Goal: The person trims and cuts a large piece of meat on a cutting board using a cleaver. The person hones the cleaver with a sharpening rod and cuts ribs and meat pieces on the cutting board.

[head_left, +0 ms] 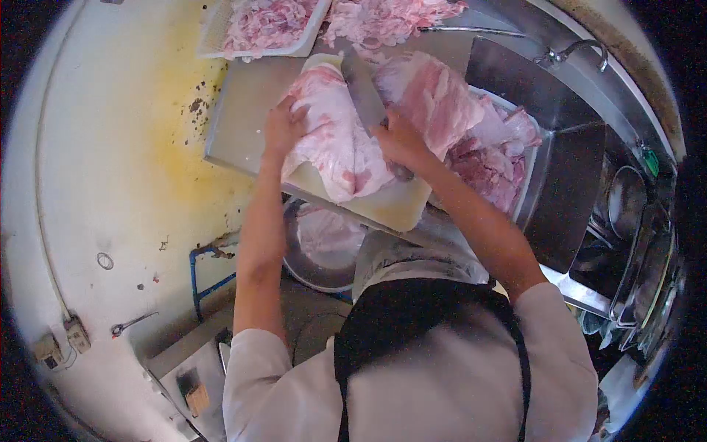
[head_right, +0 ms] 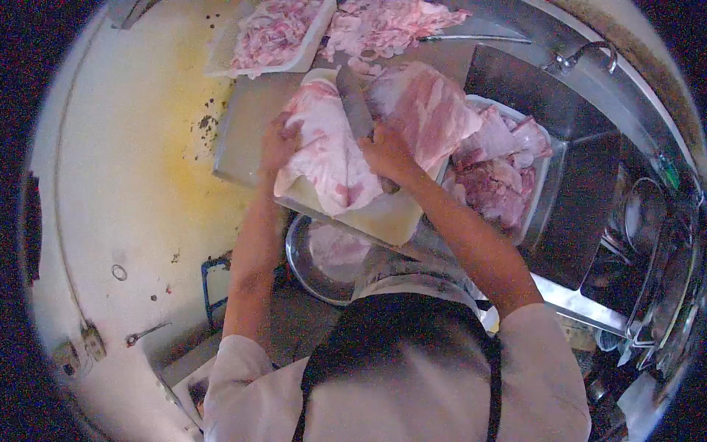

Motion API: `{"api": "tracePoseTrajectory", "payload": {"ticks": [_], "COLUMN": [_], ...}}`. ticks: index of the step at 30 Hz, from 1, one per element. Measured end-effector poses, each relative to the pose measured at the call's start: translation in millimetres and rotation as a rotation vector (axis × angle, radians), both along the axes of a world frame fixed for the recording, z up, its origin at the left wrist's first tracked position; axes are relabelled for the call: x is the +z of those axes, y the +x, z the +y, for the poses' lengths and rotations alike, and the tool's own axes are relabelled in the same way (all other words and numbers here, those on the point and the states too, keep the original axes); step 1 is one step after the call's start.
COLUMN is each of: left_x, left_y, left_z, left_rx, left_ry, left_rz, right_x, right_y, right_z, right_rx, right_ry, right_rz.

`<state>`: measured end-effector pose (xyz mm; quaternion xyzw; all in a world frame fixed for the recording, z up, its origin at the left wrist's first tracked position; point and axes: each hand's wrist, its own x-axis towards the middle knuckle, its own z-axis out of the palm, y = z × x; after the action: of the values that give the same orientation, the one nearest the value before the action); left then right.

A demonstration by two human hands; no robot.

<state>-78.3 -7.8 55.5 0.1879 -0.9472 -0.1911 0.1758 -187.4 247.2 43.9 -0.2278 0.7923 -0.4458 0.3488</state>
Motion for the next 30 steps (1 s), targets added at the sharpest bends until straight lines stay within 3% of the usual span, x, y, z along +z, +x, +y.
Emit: {"api": "tracePoseTrajectory", "payload": {"ticks": [2,4,6,10,15,17,20,22,24,26,27,29,30], "left_x": [1.8,22.9,37.3,63.3,61.4,72.0,81.5,80.8,63.9,30.7,22.6,15.8,25.7], "left_y": [3.7,10.2,20.8,39.5,54.1,57.4,67.2,75.7,91.0,97.5,101.6,91.2,83.3], "left_z": [-17.2,-24.0,-35.1,-65.6,-67.1,-58.5,-58.4,-72.4,-103.6,-109.2,-107.2,-68.2,-23.1], "left_rx": [-0.138,-0.009,0.035,0.035,0.081,0.065,0.057,0.031,-0.019,0.136,0.203,-0.022,-0.19], "left_ry": [0.009,0.116,0.075,0.142,0.18,0.136,0.122,0.143,0.179,-0.024,-0.13,-0.357,-0.06], "left_rz": [0.118,-0.064,-0.119,-0.279,-0.299,-0.289,-0.258,-0.245,-0.243,-0.246,-0.248,0.012,-0.001], "right_x": [8.3,-33.6,-22.1,90.3,13.1,29.8,28.2,-28.7,-10.7,27.1,50.7,82.0,74.1], "right_y": [4.4,41.8,80.3,52.5,31.2,9.5,14.9,57.8,83.1,84.3,82.8,70.4,75.5], "right_z": [-6.2,21.2,68.4,104.9,35.7,-2.2,-13.4,27.3,83.7,125.7,136.5,142.5,144.1], "right_rx": [-0.023,0.0,0.031,0.156,0.052,0.119,0.149,0.122,0.198,0.355,0.282,0.147,0.118], "right_ry": [0.03,-0.148,-0.219,0.169,-0.229,0.002,0.063,-0.204,-0.155,0.12,0.158,0.224,0.157], "right_rz": [0.037,0.252,0.122,-0.609,0.108,-0.154,0.048,0.278,0.067,-0.117,-0.256,-0.506,-0.475]}}
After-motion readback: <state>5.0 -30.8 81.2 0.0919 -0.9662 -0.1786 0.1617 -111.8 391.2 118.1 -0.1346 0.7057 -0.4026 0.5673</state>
